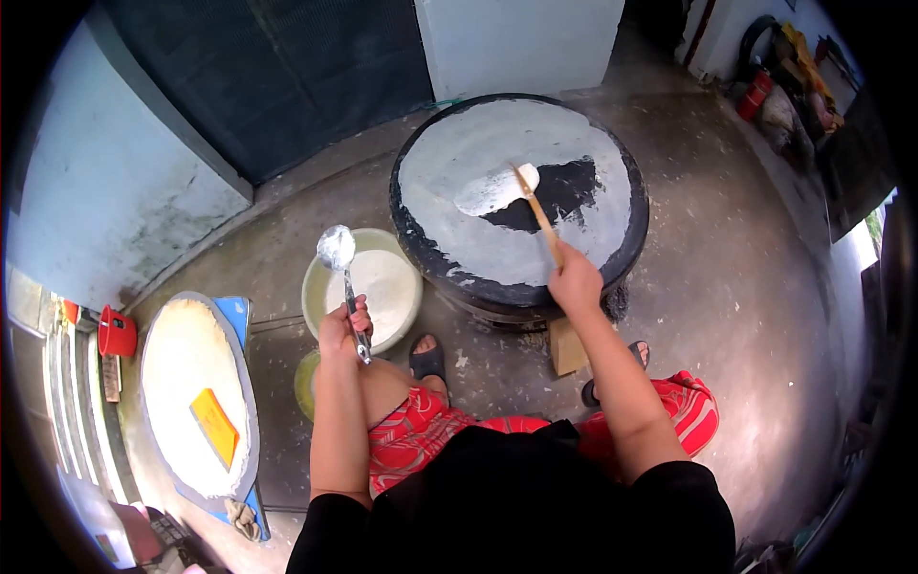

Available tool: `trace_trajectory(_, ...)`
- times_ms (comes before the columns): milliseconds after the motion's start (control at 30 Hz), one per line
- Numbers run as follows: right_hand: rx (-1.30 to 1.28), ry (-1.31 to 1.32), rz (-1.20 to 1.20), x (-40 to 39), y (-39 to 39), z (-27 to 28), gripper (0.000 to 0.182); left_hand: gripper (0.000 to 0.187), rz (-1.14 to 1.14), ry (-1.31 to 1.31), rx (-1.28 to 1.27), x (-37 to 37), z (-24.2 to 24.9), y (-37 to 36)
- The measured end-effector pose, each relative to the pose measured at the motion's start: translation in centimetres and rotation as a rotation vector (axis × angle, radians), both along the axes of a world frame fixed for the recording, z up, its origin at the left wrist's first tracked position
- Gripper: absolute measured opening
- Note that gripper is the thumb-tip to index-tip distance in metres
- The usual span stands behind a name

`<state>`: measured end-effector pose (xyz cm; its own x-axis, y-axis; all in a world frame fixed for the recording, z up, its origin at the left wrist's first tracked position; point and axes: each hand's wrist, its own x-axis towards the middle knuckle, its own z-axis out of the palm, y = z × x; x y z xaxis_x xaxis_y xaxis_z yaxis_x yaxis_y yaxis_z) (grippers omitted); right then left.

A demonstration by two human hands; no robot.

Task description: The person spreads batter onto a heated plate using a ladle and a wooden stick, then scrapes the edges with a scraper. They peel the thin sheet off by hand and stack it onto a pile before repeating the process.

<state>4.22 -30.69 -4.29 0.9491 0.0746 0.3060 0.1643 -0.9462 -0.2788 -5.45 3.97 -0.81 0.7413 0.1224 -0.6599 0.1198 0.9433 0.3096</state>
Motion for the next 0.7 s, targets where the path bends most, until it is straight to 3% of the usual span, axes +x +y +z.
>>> trace_trajectory(33,0.183,-0.019,0.006,-0.6,0.5,-0.2,0.045,0.027,0.006,-0.002,-0.007,0.0,0.0,0.0)
trace_trajectory(67,0.184,-0.02,0.005,-1.6,0.9,-0.1,0.045,0.026,0.013,-0.004,-0.013,0.0,0.0,0.1)
trace_trajectory(133,0.013,-0.015,0.306,-3.7,1.4,0.0,0.045,0.026,0.012,-0.006,-0.022,0.0,0.1,0.0)
trace_trajectory(200,-0.119,-0.099,0.187,-1.5,-1.1,-2.2,0.044,0.026,0.008,0.001,-0.028,0.0,0.1,0.0)
trace_trajectory(333,-0.13,-0.001,-0.08,1.8,-3.9,0.3,0.043,0.028,-0.014,0.006,-0.028,0.0,-0.2,0.2)
trace_trajectory(367,-0.129,-0.004,-0.088,1.6,-3.8,-0.2,0.043,0.029,-0.006,0.009,-0.035,0.0,-0.3,0.3)
trace_trajectory(433,0.199,-0.117,-0.101,0.6,-2.4,-1.0,0.043,0.027,0.003,-0.002,-0.039,0.0,-0.6,0.5)
trace_trajectory(533,0.029,-0.03,0.103,-1.3,-2.0,0.0,0.044,0.026,0.019,-0.003,-0.03,0.1,-0.3,0.1)
trace_trajectory(633,-0.128,0.016,-0.093,2.0,-5.6,-0.3,0.04,0.025,0.013,0.015,-0.01,0.2,-0.1,-0.2)
trace_trajectory(700,-0.061,0.022,-0.146,2.8,-6.1,0.8,0.039,0.024,-0.003,0.025,0.007,0.2,-0.1,-0.2)
